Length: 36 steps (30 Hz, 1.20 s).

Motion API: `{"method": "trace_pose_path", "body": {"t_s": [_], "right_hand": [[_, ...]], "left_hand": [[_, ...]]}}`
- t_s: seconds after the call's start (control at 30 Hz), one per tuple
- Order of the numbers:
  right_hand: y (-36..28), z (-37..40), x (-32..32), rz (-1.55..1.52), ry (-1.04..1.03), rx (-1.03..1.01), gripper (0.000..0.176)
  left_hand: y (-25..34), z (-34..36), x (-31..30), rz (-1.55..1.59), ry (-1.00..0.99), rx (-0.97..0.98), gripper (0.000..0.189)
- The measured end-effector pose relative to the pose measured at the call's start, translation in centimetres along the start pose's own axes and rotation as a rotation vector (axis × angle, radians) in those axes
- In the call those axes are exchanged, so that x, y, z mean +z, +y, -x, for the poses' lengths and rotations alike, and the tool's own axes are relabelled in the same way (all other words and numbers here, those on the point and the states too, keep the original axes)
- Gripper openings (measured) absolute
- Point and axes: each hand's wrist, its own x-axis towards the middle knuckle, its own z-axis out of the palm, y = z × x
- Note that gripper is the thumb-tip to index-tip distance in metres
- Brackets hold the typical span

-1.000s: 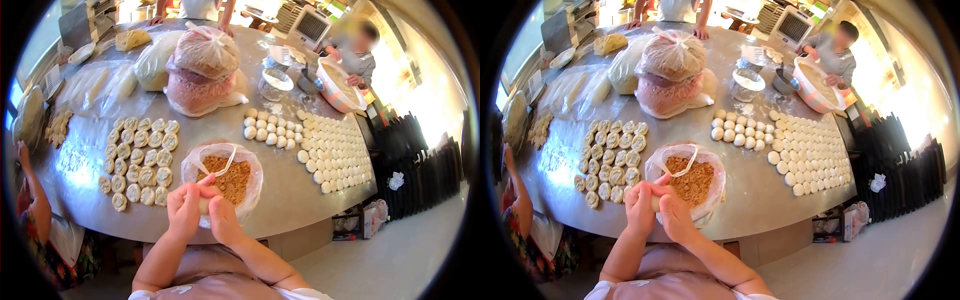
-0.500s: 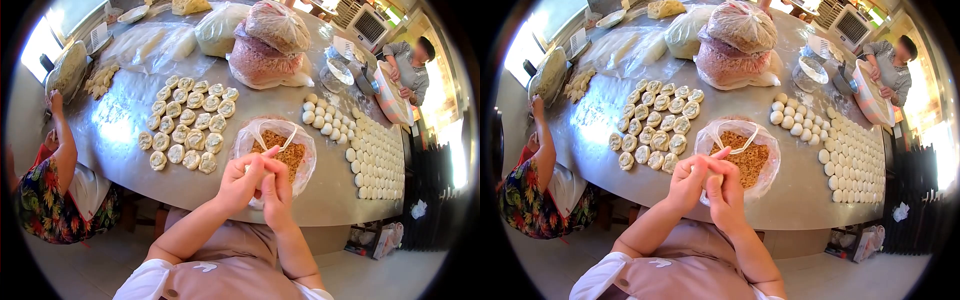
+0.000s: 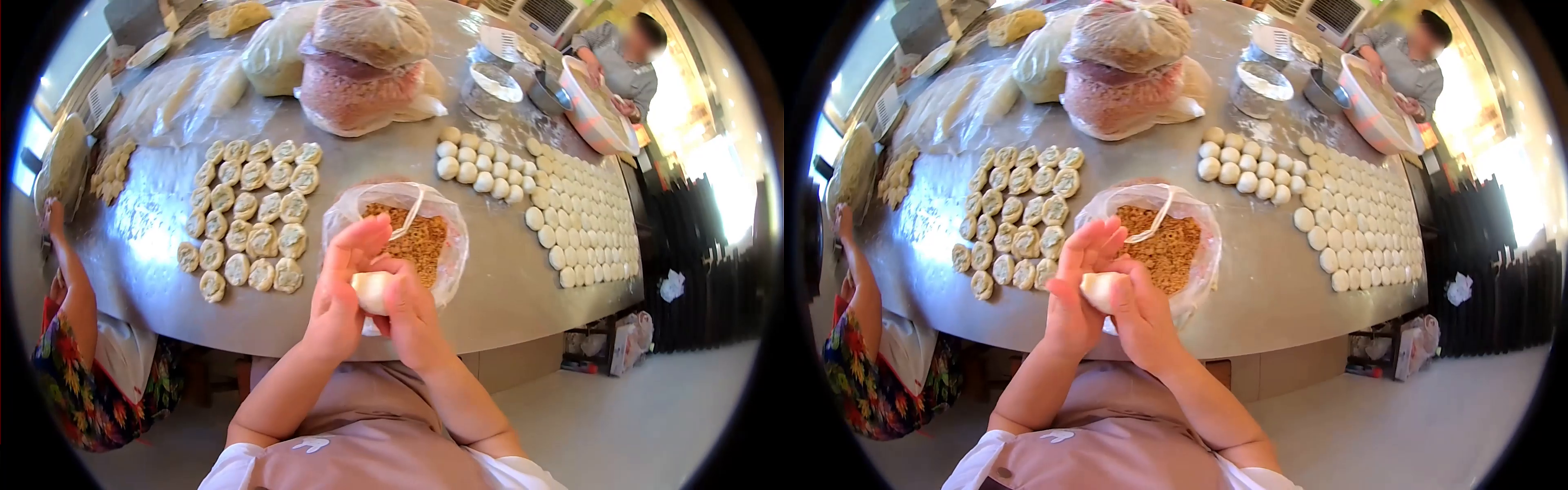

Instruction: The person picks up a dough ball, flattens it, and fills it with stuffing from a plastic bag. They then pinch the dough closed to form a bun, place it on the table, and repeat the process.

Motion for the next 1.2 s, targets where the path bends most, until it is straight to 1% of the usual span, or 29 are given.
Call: {"method": "trace_pose_path", "body": {"t_s": [0.07,0.1,0.13,0.2,0.23,0.27,0.3,0.33,0.4,0.43,0.47,0.53,0.57,0.63,0.73,0.83,0.93,1.03,1.13,1.2], "right_hand": [[-0.3,-0.6,0.0,0.189,-0.029,-0.103,0.046],[0.6,-1.0,-0.2,0.14,-0.024,-0.146,0.047],[1.4,-1.4,-0.3,0.092,-0.02,-0.188,0.048],[0.2,-0.9,-1.2,-0.037,-0.016,0.022,0.047],[-0.5,-0.8,-2.0,-0.142,-0.002,0.129,0.041],[-0.7,-0.7,-3.3,-0.135,0.048,0.154,0.039],[-0.9,-0.8,-5.1,-0.127,0.096,0.179,0.037],[-1.0,-1.0,-7.1,-0.118,0.14,0.204,0.035],[-0.9,-1.7,-12.7,-0.245,0.295,0.183,0.033],[-0.6,-2.1,-16.0,-0.221,0.368,0.127,0.032],[-0.4,-2.5,-19.3,-0.196,0.442,0.069,0.032],[-0.1,-3.5,-25.1,-0.086,0.598,0.095,0.035],[-0.6,-4.2,-26.4,0.082,0.664,0.159,0.037],[-1.6,-5.7,-28.4,0.424,0.786,0.288,0.041],[0.2,-8.5,-32.3,0.739,0.818,0.358,0.053],[1.3,-10.7,-34.8,1.06,0.787,0.399,0.063],[1.7,-12.1,-35.3,1.185,0.708,0.446,0.067],[1.8,-13.2,-35.5,1.255,0.661,0.491,0.068],[0.5,-13.0,-35.5,1.14,0.588,0.571,0.062],[-0.3,-12.6,-35.3,1.098,0.629,0.575,0.055]], "left_hand": [[-1.0,-0.3,-1.3,-0.157,-0.127,0.065,0.042],[-1.4,-0.7,-2.3,-0.245,-0.201,0.072,0.044],[-1.8,-0.8,-2.6,-0.257,-0.24,0.038,0.045],[-2.2,-0.9,-2.9,-0.284,-0.318,-0.028,0.05],[-1.9,-0.4,-2.3,-0.177,-0.336,-0.099,0.051],[-1.7,-0.2,-1.7,-0.07,-0.353,-0.171,0.052],[-2.7,-0.4,-1.7,-0.161,-0.32,-0.045,0.062],[-2.4,-0.6,-1.7,-0.173,-0.308,-0.095,0.065],[-0.7,-0.9,-2.7,-0.198,-0.277,-0.193,0.072],[0.0,-1.1,-4.1,-0.14,-0.337,-0.274,0.071],[0.6,-1.2,-4.6,-0.144,-0.334,-0.284,0.07],[1.7,-1.1,-4.9,-0.154,-0.331,-0.308,0.068],[1.9,-1.0,-4.9,-0.138,-0.305,-0.327,0.064],[1.8,-0.9,-5.2,-0.138,-0.293,-0.374,0.061],[1.2,-0.5,-5.4,-0.168,-0.223,-0.447,0.057],[1.5,-0.6,-5.5,-0.182,-0.192,-0.484,0.056],[2.2,-0.7,-5.7,-0.19,-0.169,-0.493,0.055],[2.5,-0.6,-6.0,-0.19,-0.161,-0.489,0.055],[2.8,-0.6,-6.1,-0.182,-0.167,-0.482,0.055],[3.0,-0.6,-6.1,-0.167,-0.168,-0.478,0.054]]}}
